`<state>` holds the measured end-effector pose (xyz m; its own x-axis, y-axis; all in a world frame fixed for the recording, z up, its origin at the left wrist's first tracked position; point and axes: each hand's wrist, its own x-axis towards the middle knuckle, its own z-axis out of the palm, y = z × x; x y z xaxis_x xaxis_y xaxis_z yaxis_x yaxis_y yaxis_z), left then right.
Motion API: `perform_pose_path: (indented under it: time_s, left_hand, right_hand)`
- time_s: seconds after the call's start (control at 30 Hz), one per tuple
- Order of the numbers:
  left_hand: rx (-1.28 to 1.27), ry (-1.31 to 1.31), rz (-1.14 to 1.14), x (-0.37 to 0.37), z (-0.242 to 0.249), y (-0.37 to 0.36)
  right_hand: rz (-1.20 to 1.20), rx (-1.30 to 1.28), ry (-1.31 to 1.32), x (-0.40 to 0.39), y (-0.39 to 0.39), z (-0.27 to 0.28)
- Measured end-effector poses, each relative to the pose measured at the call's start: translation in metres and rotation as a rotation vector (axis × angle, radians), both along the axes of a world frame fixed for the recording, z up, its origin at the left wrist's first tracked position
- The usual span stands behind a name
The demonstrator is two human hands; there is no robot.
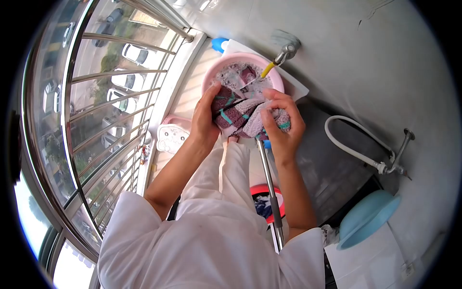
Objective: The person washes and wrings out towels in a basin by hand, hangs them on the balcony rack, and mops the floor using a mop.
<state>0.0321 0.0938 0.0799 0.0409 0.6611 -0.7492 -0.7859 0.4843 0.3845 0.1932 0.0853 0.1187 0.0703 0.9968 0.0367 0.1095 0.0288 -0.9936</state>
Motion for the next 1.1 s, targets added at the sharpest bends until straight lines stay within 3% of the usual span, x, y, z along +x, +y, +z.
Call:
perform_pose_path:
  time_s: [0.07, 0.17, 0.3, 0.33, 0.43, 0.47, 0.5, 0.57, 0.63, 0.77, 0.9, 0.97, 1.03, 1.1]
  left_hand:
    - [-0.097, -0.209, -0.05, -0.008, -0.032, -0.017]
    - [-0.136, -0.485, -0.217, -0.013, -0.058, -0.05]
    - [-0.21, -0.703, -0.498, -0.024, -0.035, -0.102]
    - [-0.217, -0.671, -0.505, -0.024, -0.032, -0.107]
    - [-0.231, -0.898, -0.271, -0.032, -0.02, -0.112]
    - [-0.067, -0.877, -0.331, -0.036, -0.018, -0.107]
    - [0.102, -0.898, -0.316, -0.039, -0.018, -0.102]
    - [0.227, -0.807, -0.233, -0.039, -0.001, -0.084]
    - [0.28, -0.647, -0.288, -0.04, 0.025, -0.062]
    - [0.512, -0.393, 0.074, -0.032, 0.064, -0.04]
    - [0.859, -0.072, 0.209, -0.03, 0.081, -0.014]
    - [1.141, 0.202, 0.115, -0.04, 0.084, -0.008]
    - [1.357, 0.443, 0.106, -0.043, 0.098, -0.003]
    - [1.492, 0.661, 0.093, -0.036, 0.113, -0.001]
  right_hand:
    - [0.144, 0.034, -0.164, -0.008, -0.004, 0.013]
    - [0.432, 0.4, -0.305, -0.026, -0.003, 0.028]
    - [0.771, 0.651, -0.412, -0.04, -0.019, 0.043]
    - [0.862, 0.717, -0.424, -0.041, -0.027, 0.046]
    - [1.102, 0.884, -0.388, -0.046, -0.043, 0.055]
    - [1.176, 0.934, -0.366, -0.047, -0.046, 0.058]
    - [1.153, 0.932, -0.345, -0.049, -0.047, 0.061]
    - [1.078, 0.92, -0.315, -0.052, -0.042, 0.071]
    - [0.979, 0.897, -0.298, -0.053, -0.036, 0.082]
    - [0.663, 0.753, -0.203, -0.045, -0.025, 0.105]
    - [0.219, 0.82, 0.054, -0.055, -0.029, 0.088]
    - [0.023, 0.679, 0.252, -0.055, -0.028, 0.082]
    - [-0.159, 0.421, 0.755, -0.06, -0.025, 0.077]
    - [-0.342, 0.144, 0.847, -0.064, -0.02, 0.076]
